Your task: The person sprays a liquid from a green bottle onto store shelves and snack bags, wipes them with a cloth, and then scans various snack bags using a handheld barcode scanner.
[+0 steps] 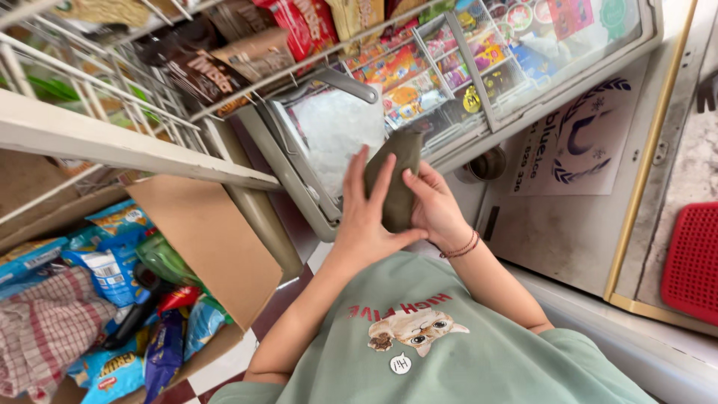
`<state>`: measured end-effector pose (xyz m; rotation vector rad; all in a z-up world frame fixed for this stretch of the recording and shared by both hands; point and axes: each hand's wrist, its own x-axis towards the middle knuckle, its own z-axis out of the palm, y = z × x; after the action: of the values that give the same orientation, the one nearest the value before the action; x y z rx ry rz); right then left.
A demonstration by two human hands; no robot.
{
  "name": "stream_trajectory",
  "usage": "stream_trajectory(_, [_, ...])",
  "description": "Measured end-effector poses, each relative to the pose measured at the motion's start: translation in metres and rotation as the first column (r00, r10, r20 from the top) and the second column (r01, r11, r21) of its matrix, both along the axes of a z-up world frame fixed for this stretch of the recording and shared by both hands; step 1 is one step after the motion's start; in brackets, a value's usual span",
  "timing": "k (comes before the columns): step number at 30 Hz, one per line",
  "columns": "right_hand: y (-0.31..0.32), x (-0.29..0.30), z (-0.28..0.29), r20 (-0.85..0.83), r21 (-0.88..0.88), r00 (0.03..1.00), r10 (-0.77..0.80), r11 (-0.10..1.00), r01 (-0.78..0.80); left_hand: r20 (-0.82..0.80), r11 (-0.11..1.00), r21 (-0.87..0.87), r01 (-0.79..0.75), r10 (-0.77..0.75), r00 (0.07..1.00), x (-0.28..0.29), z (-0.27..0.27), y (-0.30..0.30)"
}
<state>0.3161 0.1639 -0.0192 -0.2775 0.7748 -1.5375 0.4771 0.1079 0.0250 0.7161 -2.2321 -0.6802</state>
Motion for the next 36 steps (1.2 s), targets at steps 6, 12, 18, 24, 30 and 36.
stream_trajectory(6, [-0.029, 0.0, 0.06, -0.617, -0.157, 0.764, 0.19, 0.921, -0.356, -0.433, 0.772, 0.591, 0.234, 0.059, 0.9, 0.018, -0.027, -0.036])
stream_trajectory(12, [-0.063, -0.053, 0.137, -0.779, -0.342, 0.618, -0.101, 0.895, -0.286, -0.646, 0.476, 0.761, 0.441, 0.487, 0.588, 0.036, 0.002, -0.061])
stream_trajectory(18, [-0.13, -0.122, 0.227, -0.636, -0.714, -0.111, -0.764, 0.636, -0.293, -0.755, 0.87, 0.049, -0.49, 0.354, 0.553, 0.022, 0.099, -0.1])
stream_trajectory(24, [-0.206, -0.157, 0.28, -0.299, -0.712, -0.552, -0.778, 0.567, -0.414, -0.722, 0.401, -0.312, -0.862, 0.49, 0.489, -0.014, 0.194, -0.2])
stream_trajectory(30, [-0.246, -0.157, 0.279, -0.291, -0.647, -0.67, -0.683, 0.656, -0.388, -0.567, 0.287, -0.248, -0.925, 0.731, 0.379, -0.056, 0.218, -0.205])
stream_trajectory(36, [-0.256, -0.16, 0.269, -0.266, -0.659, -0.69, -0.673, 0.65, -0.379, -0.53, 0.296, -0.39, -0.872, 0.702, 0.476, -0.093, 0.22, -0.202])
